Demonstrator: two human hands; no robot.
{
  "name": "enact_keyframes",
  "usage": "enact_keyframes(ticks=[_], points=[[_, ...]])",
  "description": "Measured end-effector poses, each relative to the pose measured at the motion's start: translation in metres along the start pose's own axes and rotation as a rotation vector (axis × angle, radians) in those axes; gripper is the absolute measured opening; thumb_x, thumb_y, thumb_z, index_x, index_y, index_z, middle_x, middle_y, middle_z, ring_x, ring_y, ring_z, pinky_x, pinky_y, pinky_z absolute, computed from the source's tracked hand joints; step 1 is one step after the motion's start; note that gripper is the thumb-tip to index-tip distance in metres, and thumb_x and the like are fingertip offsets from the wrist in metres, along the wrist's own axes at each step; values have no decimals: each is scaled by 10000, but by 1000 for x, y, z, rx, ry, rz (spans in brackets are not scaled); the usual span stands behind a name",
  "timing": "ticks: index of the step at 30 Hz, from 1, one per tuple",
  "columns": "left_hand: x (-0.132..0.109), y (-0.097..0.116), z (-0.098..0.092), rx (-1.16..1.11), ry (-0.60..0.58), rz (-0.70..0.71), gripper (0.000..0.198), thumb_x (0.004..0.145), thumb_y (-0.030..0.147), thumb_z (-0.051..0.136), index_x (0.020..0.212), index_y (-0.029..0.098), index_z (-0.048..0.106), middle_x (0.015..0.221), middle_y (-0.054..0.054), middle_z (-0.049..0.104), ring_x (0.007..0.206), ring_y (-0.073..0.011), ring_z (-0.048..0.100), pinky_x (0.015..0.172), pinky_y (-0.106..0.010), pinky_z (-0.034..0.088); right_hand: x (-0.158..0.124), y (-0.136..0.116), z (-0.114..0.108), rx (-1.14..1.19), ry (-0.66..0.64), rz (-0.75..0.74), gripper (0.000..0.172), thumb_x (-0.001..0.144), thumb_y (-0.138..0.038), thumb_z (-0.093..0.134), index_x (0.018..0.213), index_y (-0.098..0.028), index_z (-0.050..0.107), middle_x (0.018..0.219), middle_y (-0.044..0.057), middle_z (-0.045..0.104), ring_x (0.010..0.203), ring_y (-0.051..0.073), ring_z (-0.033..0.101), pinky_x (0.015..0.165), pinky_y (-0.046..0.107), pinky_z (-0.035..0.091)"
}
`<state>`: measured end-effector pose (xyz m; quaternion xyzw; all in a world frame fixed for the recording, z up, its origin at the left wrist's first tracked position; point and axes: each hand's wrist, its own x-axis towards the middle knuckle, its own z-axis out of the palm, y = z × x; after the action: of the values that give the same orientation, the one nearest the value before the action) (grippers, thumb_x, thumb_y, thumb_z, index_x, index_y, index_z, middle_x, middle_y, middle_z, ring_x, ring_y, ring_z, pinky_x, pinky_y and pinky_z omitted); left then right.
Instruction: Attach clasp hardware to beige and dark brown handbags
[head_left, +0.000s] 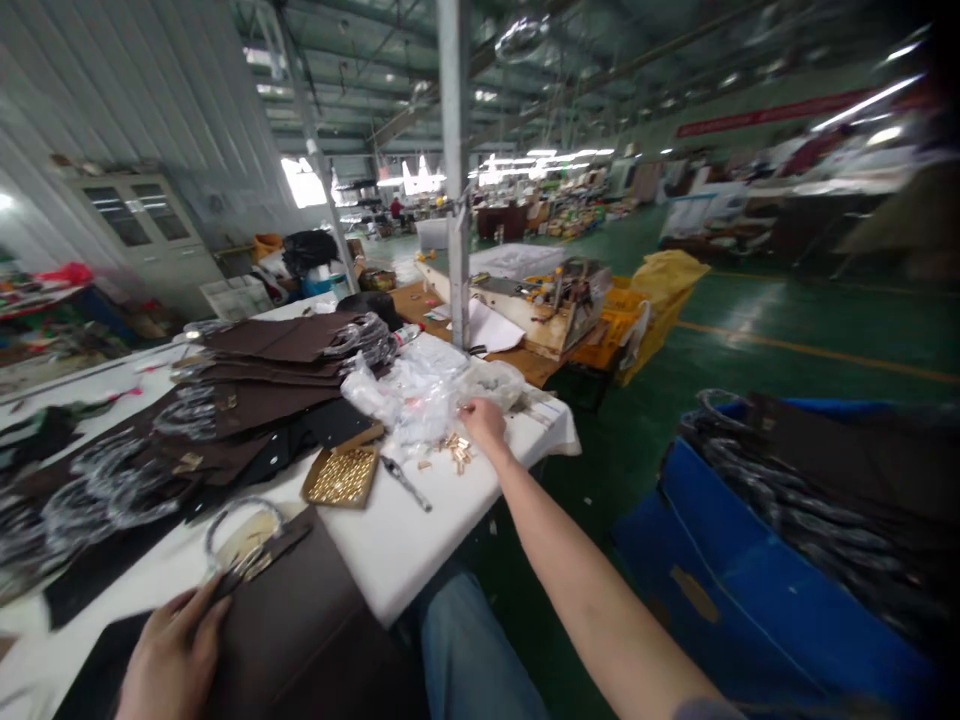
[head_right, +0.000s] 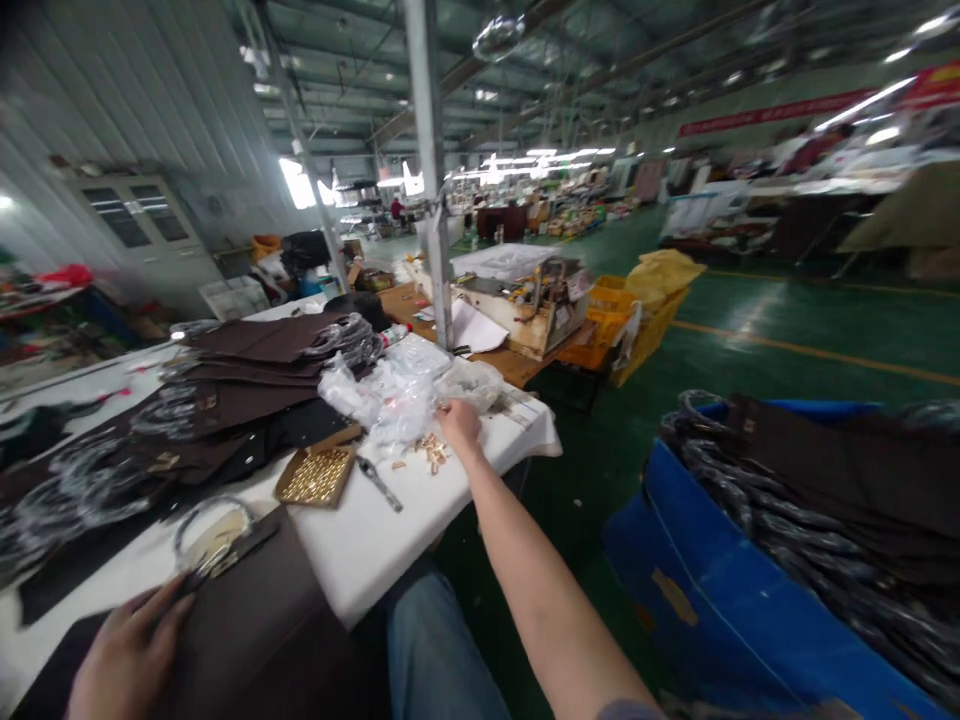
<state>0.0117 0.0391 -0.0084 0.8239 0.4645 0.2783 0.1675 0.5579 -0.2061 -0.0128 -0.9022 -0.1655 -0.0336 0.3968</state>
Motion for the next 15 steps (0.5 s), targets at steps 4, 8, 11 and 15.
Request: enact_keyframes(ticks=[4, 8, 11, 15], points=[[-15, -8, 4, -35, 58, -33, 500, 985, 558, 594, 1287, 212, 791, 1351, -141, 723, 1301, -370, 683, 1217, -542, 524, -9, 4, 10, -75, -17, -8, 245, 1032, -364, 749, 1080, -159, 875, 1113, 193, 842, 1039, 311, 769, 944, 376, 548], [-14, -22, 7, -151, 124, -143, 422, 964, 455, 706, 1287, 182, 700, 1283, -148, 717, 1248, -349, 684, 1169, -526, 542, 4, 13, 24, -81, -16, -91, 263, 966, -292, 784, 1167, -141, 858, 1115, 187, 842, 1003, 292, 765, 937, 374, 557], [-12, -26, 2, -151, 86, -66, 372, 970, 368, 712, 1293, 184, 736, 1301, -151, 699, 1256, -344, 670, 1190, -515, 519, 10, 15, 29, -48, -9, -155, 248, 886, -260, 827, 1110, -169, 881, 1056, 159, 852, 954, 287, 773, 926, 381, 577], [-14, -24, -4, -89, 55, -30, 301, 991, 337, 699, 1235, 189, 793, 1297, -160, 682, 1228, -355, 662, 1165, -516, 523, 11, 17, 24, -17, 95, -134, 260, 879, -325, 813, 1057, -152, 891, 1024, 184, 851, 929, 332, 785, 946, 460, 610]])
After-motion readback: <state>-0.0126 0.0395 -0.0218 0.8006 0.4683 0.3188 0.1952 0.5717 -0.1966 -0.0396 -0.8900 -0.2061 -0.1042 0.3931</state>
